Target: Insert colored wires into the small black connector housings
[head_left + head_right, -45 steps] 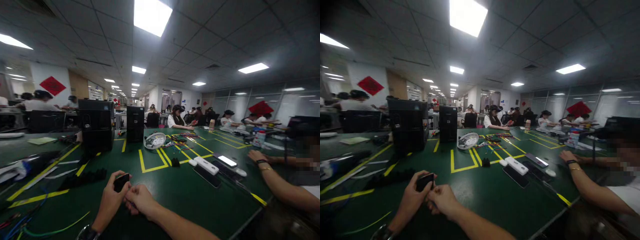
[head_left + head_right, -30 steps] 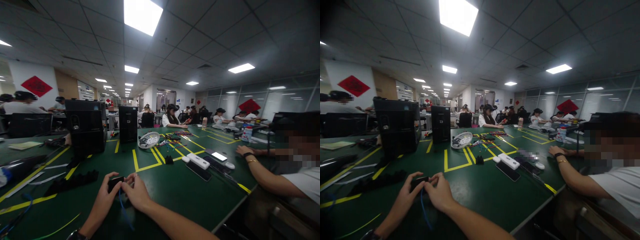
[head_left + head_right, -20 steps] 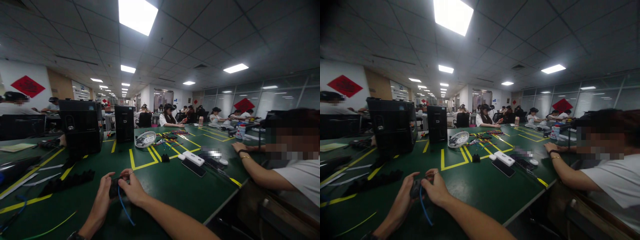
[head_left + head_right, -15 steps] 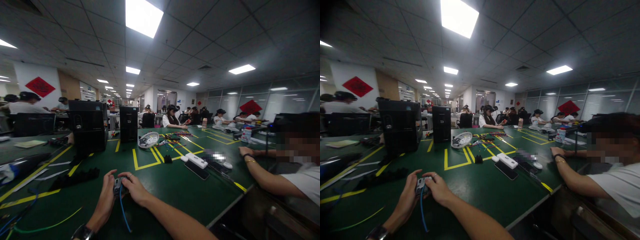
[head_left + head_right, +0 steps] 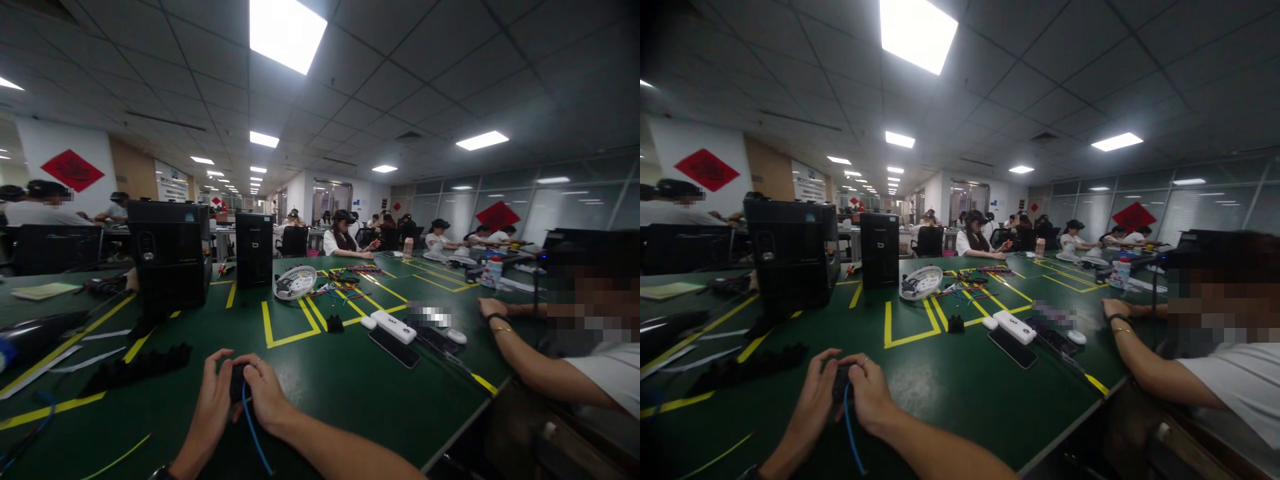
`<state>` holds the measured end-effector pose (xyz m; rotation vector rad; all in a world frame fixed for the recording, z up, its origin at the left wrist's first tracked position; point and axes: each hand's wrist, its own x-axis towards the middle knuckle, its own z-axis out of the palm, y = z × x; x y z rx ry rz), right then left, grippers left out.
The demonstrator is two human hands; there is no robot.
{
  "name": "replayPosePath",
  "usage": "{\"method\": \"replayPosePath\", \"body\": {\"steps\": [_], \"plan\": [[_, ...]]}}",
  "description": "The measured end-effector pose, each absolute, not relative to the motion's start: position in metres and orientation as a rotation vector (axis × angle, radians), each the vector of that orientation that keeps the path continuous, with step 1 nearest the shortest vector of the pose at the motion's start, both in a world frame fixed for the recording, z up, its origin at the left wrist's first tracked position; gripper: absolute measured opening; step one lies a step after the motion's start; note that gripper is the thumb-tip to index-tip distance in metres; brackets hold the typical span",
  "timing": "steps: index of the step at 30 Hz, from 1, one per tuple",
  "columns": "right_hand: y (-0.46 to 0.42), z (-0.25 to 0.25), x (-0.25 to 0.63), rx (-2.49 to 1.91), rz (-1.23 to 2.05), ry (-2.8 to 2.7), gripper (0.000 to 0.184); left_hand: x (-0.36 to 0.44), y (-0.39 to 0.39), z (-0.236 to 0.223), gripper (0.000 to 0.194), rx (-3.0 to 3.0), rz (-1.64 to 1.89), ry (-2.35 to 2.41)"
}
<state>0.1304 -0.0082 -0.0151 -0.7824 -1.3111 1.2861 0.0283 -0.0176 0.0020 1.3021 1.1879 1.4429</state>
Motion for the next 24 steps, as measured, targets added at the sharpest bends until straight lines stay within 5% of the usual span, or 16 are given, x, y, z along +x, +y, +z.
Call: {"method": "replayPosePath", "body": {"steps": [24], "plan": [[-0.026,0.007,0.14,-0.847,1.028,-1.443,0.019,0.033,-0.034,0.011,0.042,1.222,1.419,0.862]]}}
